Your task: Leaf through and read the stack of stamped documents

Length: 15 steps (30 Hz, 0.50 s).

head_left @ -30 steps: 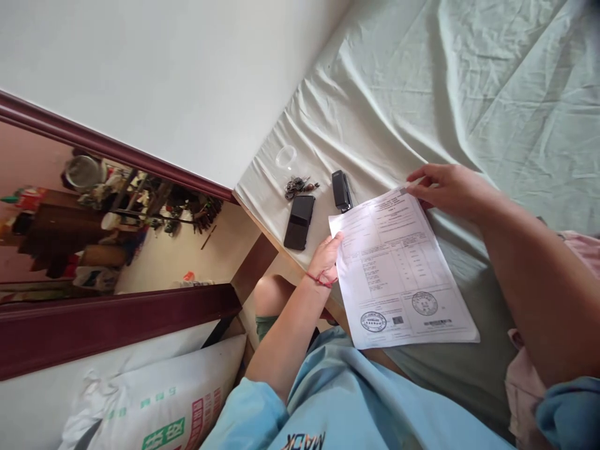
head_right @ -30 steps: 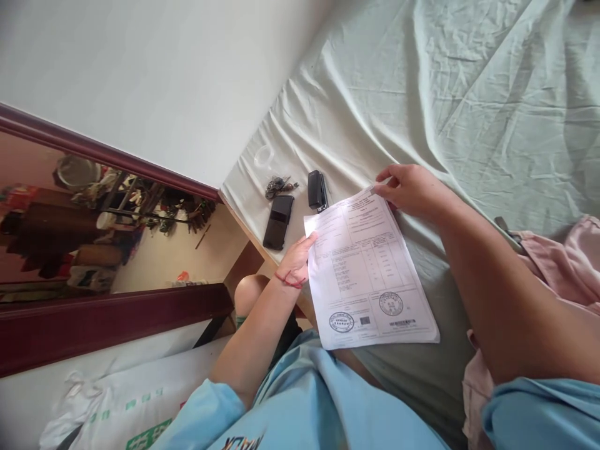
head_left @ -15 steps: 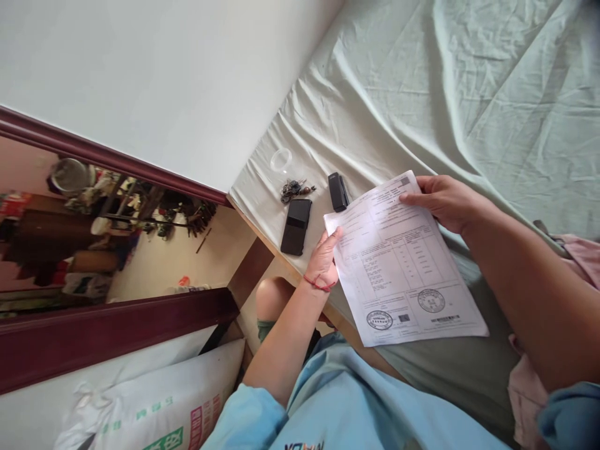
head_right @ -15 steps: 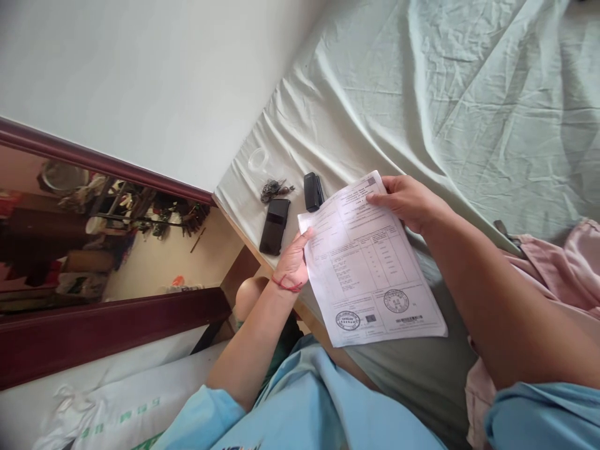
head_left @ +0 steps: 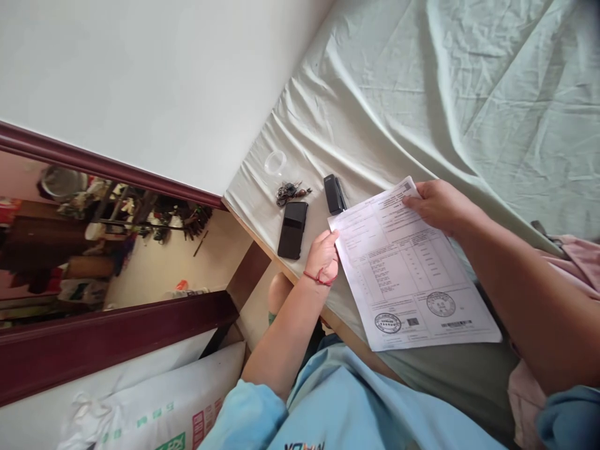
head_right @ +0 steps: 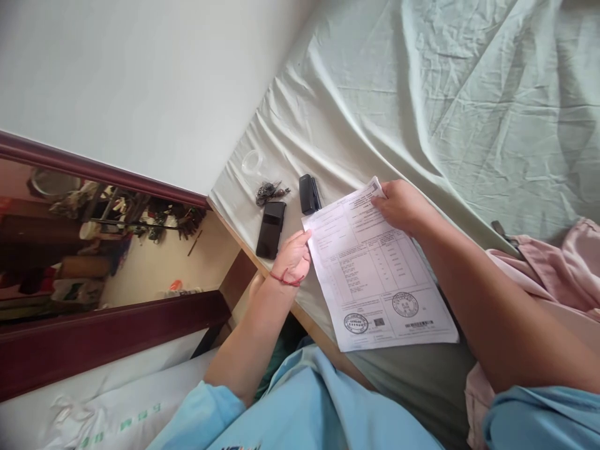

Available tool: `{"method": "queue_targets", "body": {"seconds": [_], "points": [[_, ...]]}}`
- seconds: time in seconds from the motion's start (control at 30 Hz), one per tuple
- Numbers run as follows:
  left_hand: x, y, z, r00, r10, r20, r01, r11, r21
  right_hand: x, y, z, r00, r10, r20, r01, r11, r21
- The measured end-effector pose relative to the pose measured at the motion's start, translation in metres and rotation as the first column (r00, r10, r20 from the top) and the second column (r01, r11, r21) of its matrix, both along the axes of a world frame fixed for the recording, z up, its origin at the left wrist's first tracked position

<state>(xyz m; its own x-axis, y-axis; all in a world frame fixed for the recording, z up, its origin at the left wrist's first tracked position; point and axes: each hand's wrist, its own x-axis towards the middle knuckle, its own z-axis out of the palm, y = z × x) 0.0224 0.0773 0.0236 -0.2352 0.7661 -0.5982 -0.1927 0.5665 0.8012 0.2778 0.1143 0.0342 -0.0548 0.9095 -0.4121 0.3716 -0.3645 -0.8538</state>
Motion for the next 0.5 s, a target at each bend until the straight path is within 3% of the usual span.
{"method": "queue_targets", "body": {"seconds": [0.1,0.23,0.4,0.5], "points": [[-0.004,0.007,0.005,0.983,-0.097,-0.156,0.095,0.995,-0.019,0.003,0.003,-0.001,0.998,0.027,0.063,-0.031,0.998,0.058],[-0.007,0.018,0.013,0.922,-0.247,-0.299,0.216,0.967,-0.134,0.007,0.006,-0.002,0.973,0.063,0.223,-0.088,0.991,0.105],[-0.004,0.034,0.022,0.797,-0.431,-0.422,0.367,0.902,-0.228,0.006,0.007,0.01,0.924,0.104,0.367,-0.111,0.994,-0.002],[-0.004,0.041,0.024,0.766,-0.454,-0.454,0.384,0.891,-0.244,0.006,0.007,0.019,0.921,0.125,0.37,-0.114,0.992,-0.05]]}}
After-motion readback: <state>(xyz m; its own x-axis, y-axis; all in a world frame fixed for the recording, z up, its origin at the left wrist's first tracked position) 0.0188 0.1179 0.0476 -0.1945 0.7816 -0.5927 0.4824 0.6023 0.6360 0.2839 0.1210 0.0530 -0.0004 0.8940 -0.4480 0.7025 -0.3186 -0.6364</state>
